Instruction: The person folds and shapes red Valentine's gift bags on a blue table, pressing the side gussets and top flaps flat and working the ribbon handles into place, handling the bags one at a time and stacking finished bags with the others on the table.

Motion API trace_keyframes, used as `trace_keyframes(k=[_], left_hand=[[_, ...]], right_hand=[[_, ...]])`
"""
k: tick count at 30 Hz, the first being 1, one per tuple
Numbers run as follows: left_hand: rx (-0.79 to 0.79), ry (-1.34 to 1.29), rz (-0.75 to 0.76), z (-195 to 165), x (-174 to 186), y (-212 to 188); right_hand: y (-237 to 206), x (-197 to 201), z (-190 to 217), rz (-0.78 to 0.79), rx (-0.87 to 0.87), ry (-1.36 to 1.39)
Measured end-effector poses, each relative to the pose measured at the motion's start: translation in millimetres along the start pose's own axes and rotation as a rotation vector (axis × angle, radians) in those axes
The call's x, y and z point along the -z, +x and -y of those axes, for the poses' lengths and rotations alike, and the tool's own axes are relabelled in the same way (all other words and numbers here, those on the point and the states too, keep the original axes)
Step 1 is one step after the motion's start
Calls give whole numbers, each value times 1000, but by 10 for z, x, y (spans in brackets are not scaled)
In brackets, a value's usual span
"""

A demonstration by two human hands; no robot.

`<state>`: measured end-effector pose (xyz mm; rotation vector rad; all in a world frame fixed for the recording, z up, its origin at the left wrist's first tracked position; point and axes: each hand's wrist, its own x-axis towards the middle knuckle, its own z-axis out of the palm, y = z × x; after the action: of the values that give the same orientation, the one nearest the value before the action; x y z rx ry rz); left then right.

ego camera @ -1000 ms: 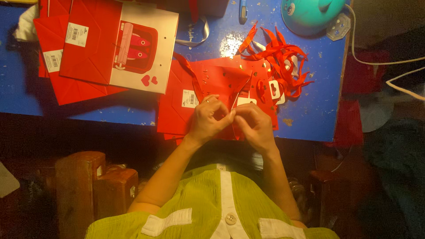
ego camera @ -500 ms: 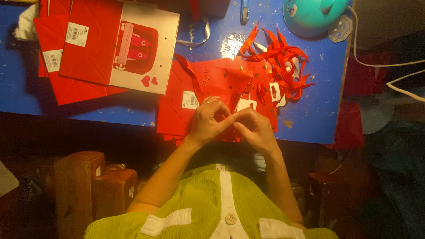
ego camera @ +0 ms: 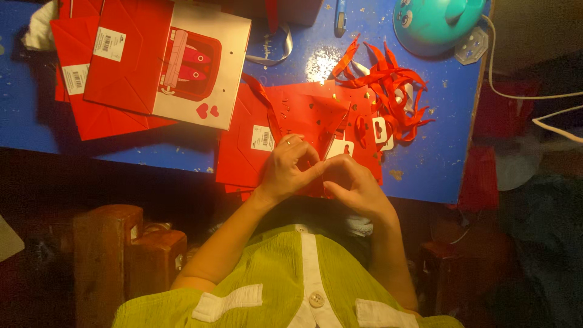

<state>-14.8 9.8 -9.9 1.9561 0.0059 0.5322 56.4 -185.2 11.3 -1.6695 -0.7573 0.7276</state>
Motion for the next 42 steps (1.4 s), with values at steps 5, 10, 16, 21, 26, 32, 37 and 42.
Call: trace_keyframes(k=[5, 10, 16, 21, 26, 32, 37, 42], left_hand=[[40, -6, 26, 20, -1, -1], [21, -12, -12, 34, -28, -8], [23, -65, -46, -5, -15, -15], [123, -59, -12, -40, 13, -11], [72, -114, -59, -36, 12, -8], [203, -132, -64, -45, -7, -5], [30, -80, -93, -52, -28, -4], [1, -34, -76, -71, -26, 10]], right_hand=[[41, -36, -41, -56, -275, -80], [51, -118, -118, -149, -87, 85], [21, -128, -149, -148, -14, 156], [-1, -122, -186, -117, -34, 31], [53, -237, -162, -271, -126, 34], [121, -278, -10, -348, -131, -79], [131, -239, 37, -363, 76, -294], [150, -193, -31, -350, -7, -320]])
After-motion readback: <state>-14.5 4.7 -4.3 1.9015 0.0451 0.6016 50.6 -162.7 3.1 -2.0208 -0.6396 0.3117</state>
